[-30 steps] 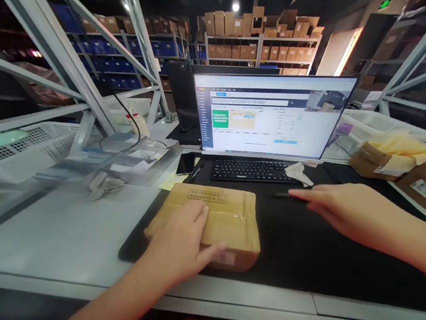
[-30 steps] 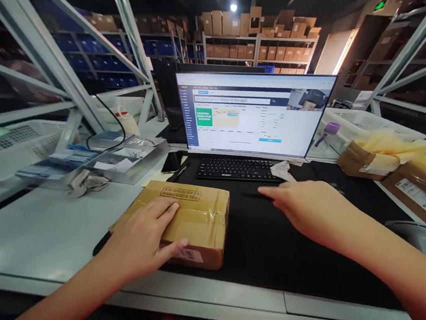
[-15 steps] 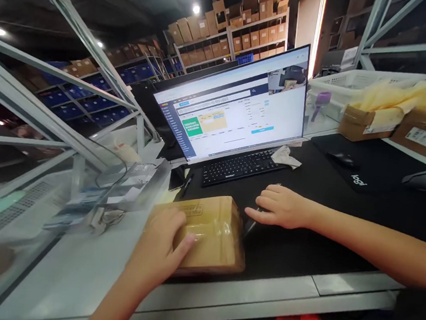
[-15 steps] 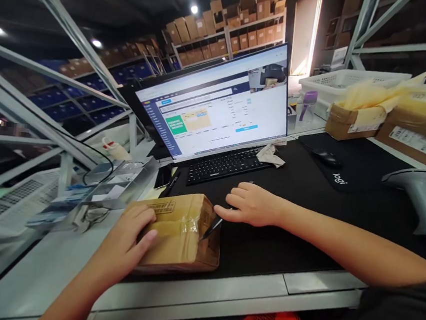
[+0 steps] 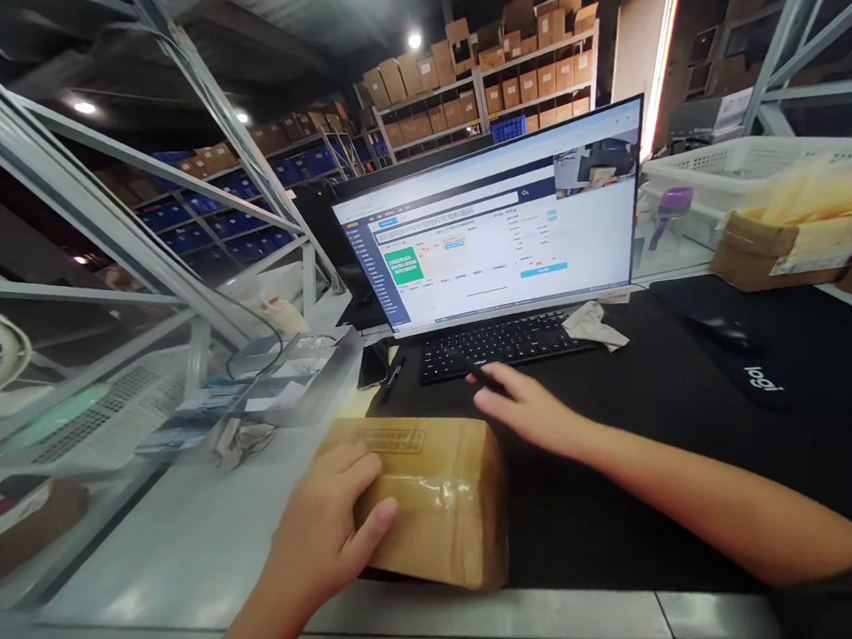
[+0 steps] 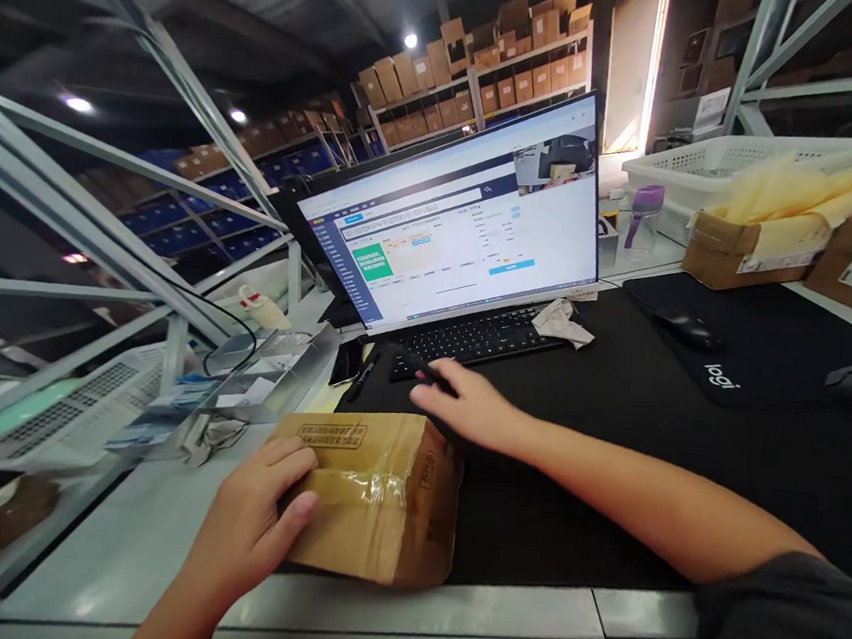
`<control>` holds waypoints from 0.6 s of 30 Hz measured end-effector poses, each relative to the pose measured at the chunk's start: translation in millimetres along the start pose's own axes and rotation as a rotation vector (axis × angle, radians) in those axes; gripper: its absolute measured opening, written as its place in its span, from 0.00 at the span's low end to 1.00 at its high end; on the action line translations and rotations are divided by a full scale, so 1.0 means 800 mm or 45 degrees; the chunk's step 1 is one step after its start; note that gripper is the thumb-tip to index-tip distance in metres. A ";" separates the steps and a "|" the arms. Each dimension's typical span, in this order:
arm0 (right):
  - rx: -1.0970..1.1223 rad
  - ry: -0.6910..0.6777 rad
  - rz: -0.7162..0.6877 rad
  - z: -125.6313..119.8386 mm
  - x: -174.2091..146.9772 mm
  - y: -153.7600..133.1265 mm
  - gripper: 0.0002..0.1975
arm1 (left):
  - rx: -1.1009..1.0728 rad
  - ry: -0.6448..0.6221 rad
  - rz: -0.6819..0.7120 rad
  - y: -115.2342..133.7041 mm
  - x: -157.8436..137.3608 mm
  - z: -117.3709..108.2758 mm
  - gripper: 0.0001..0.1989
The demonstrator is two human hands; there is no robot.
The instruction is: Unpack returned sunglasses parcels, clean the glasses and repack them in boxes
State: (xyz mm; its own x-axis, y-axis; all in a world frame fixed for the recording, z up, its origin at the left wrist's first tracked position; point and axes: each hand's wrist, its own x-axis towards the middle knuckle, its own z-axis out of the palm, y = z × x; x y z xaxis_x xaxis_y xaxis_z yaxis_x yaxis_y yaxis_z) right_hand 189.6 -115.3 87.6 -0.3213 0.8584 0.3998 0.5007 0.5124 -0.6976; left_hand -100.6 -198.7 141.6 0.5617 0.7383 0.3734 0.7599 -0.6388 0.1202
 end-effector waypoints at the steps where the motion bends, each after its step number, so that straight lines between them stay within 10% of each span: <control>1: 0.243 -0.097 0.068 0.017 -0.001 -0.015 0.21 | -0.002 0.004 -0.004 -0.001 0.001 0.001 0.15; 9: 0.874 -0.230 0.397 0.052 0.006 -0.034 0.26 | -0.045 0.400 0.049 -0.006 -0.013 0.010 0.14; 15: 0.935 -0.169 0.478 0.053 -0.004 -0.037 0.29 | 0.390 1.157 0.404 -0.011 -0.055 0.037 0.21; 18: 0.903 -0.134 0.483 0.054 -0.005 -0.040 0.30 | 0.447 1.329 0.253 -0.002 -0.094 0.070 0.26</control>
State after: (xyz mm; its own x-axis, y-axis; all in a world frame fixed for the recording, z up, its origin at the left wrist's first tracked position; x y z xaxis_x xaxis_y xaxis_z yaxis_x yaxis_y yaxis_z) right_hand 140.5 -136.4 82.6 -0.3237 0.9458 0.0269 -0.0262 0.0195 -0.9995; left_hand -125.5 -241.1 61.7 0.2586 -0.0183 0.9658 0.8301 -0.5072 -0.2319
